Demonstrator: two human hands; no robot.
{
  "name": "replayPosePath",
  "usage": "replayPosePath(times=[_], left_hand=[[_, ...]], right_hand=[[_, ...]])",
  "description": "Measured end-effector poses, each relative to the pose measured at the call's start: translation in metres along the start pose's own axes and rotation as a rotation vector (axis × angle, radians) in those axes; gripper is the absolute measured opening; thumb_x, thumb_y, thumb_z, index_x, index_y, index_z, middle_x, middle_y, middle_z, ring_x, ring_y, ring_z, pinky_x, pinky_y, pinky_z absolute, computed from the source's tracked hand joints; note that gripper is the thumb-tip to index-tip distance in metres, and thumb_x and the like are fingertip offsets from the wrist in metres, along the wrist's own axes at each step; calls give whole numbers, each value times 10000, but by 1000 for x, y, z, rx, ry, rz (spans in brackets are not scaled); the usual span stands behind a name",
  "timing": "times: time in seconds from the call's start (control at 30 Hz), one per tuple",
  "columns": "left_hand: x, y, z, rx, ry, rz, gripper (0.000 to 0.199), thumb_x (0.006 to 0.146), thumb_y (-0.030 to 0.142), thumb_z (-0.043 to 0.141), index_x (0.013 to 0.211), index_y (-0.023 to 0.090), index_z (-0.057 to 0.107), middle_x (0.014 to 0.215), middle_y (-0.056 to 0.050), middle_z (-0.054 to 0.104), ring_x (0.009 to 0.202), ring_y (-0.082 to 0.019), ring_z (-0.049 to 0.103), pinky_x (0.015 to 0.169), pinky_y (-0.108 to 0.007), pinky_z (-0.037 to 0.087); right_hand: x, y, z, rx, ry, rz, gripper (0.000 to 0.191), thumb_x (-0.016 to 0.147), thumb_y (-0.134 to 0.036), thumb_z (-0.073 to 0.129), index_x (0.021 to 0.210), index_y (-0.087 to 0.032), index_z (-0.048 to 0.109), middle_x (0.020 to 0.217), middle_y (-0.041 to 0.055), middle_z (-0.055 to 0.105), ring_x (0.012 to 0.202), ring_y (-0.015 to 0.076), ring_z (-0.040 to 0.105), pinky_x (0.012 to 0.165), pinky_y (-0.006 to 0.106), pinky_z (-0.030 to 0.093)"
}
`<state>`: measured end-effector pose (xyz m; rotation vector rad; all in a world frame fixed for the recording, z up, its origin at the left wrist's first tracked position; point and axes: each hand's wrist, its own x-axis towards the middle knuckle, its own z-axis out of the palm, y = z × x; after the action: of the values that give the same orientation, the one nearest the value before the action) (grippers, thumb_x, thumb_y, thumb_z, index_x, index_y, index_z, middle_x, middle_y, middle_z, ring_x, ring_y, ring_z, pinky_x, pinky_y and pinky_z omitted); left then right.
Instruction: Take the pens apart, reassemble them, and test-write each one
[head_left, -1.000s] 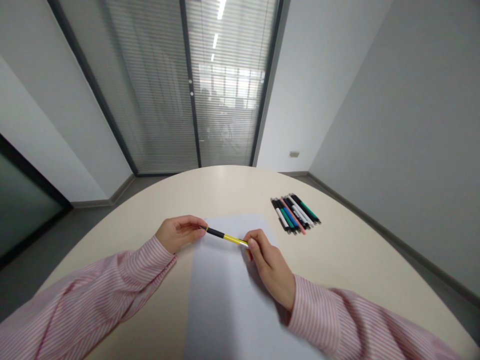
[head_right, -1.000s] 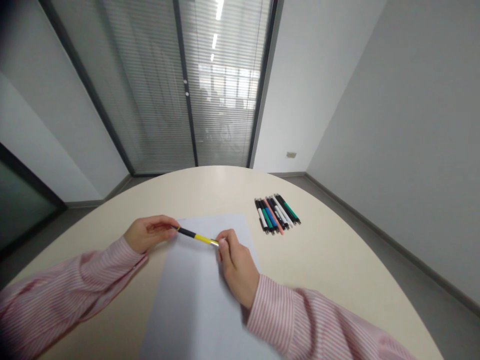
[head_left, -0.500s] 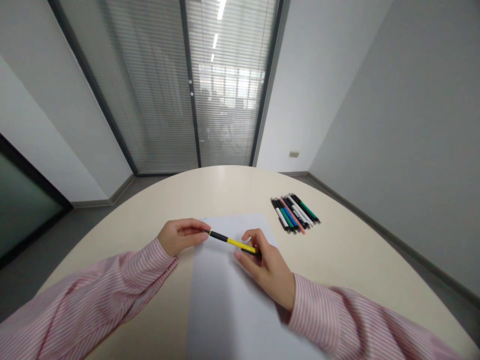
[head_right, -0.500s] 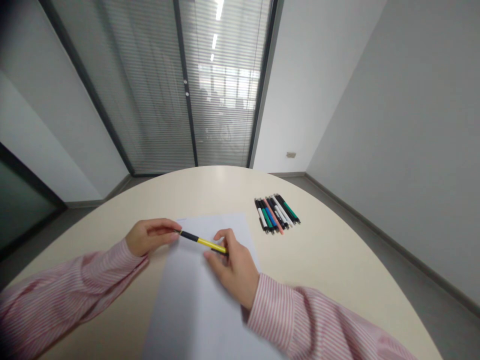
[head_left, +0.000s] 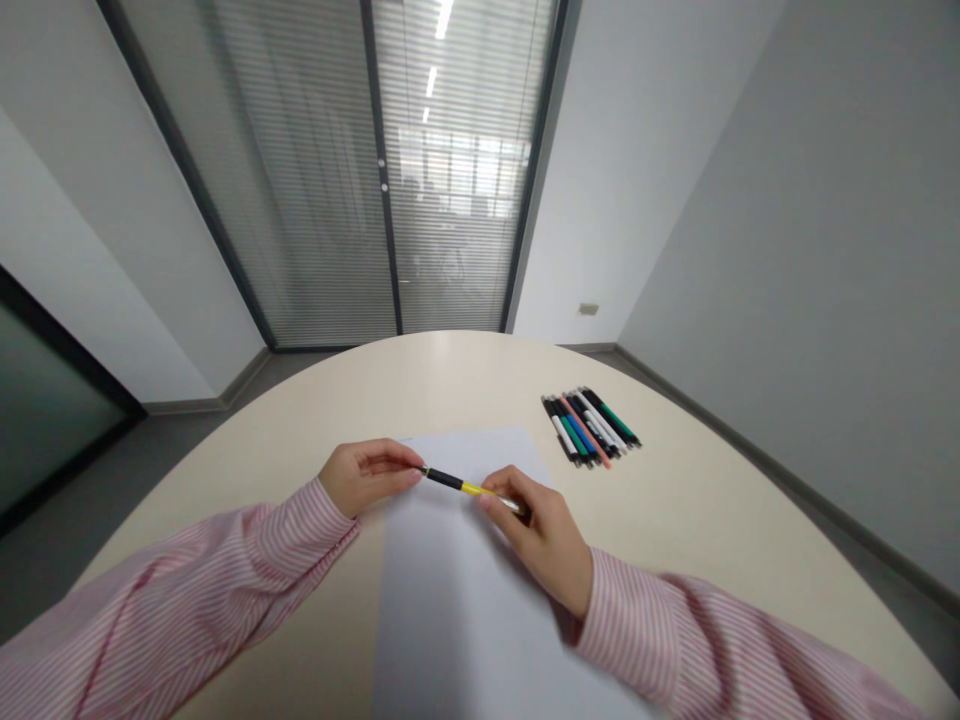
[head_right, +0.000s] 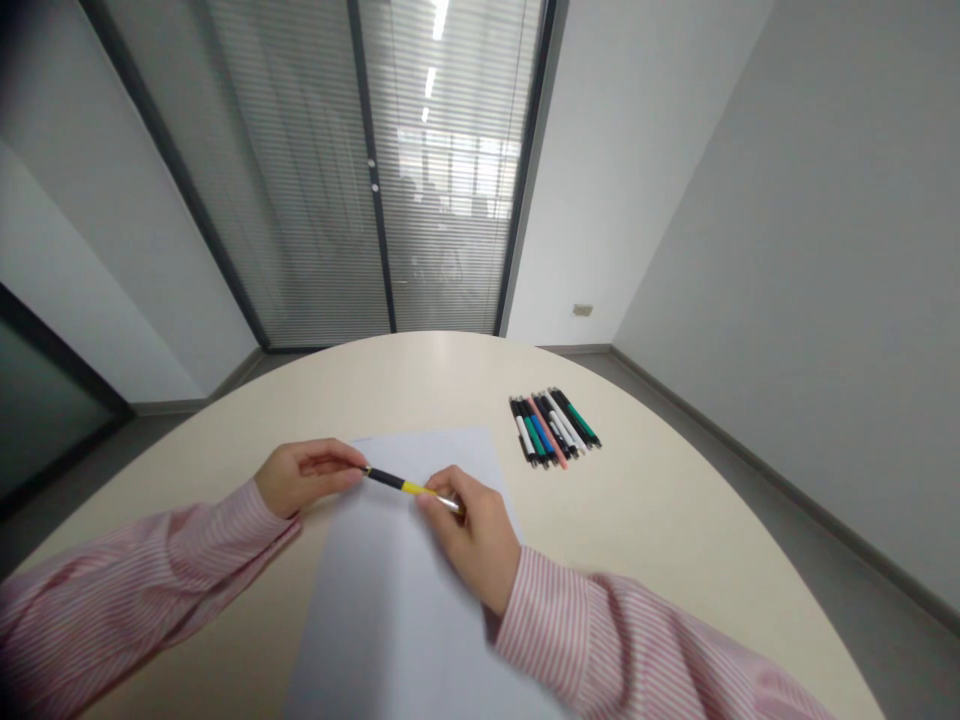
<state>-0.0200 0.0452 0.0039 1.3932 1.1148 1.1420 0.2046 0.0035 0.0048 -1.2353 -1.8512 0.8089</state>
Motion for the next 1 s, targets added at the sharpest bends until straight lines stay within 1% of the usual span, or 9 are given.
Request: replayPosePath(times=[0.1,0.23,0.33,0.43,0.57,0.67,0.83,0.93,1.0], left_hand=[[-1,1,0,16,-9,-15,280,527,336,811,695,137,709,707,-51,725,661,-170,672,699,-244,551],[-1,1,0,-1,-4,-4,261,533,313,809,694,134,709,695,-37,721,649,-148,665,674,-211,542],[0,0,-1,-3,7,0,269,530,313,811,700,131,709,701,-38,722,651,-147,665,677,-211,543],[1,-1,-2,-5,6,10,275,536,323,810,707,132,710,716,-44,727,667,-151,670,690,-212,545],[1,-3,-3,7,18,10,314,536,364,811,720,131,709,743,-59,734,693,-173,680,710,-241,553],[1,-3,-3,24,18,10,342,530,388,810,724,125,708,751,-70,735,702,-189,684,710,-261,559],[1,-3,-3,26,24,28,349,531,398,808,726,127,709,750,-70,735,705,-186,685,712,-253,559],[2,-3,-3,40,50,27,388,526,434,804,736,123,708,769,-81,736,725,-199,686,737,-273,559],[2,-3,-3,66,74,21,415,516,456,804,737,118,707,772,-93,736,730,-213,686,739,-295,562]], right_hand=[[2,-2,-1,-20,-6,31,331,917,-364,400,700,-171,559,571,-30,473,532,107,434,525,231,316],[1,-1,0,1,21,19,264,770,-320,632,970,-175,538,718,-32,535,549,98,452,531,218,341],[-1,1,1,-18,6,22,147,822,-317,564,815,-172,586,675,-14,555,573,113,466,553,229,348],[-2,1,0,2,-34,43,366,918,-373,386,712,-173,613,629,4,571,580,125,491,578,245,358],[-2,1,1,37,20,46,201,788,-330,609,911,-178,566,739,-14,576,529,98,454,509,218,342],[-2,2,1,54,40,47,153,803,-319,593,847,-176,561,661,-28,551,531,102,447,516,218,339],[-1,5,0,52,-17,80,491,943,-407,313,609,-168,581,529,-11,520,504,108,453,570,245,355],[-1,4,1,106,45,72,247,866,-406,498,864,-176,590,604,-32,538,509,105,439,514,225,344],[-1,3,1,127,70,50,275,779,-369,623,966,-183,545,668,-34,561,532,105,450,500,215,345]])
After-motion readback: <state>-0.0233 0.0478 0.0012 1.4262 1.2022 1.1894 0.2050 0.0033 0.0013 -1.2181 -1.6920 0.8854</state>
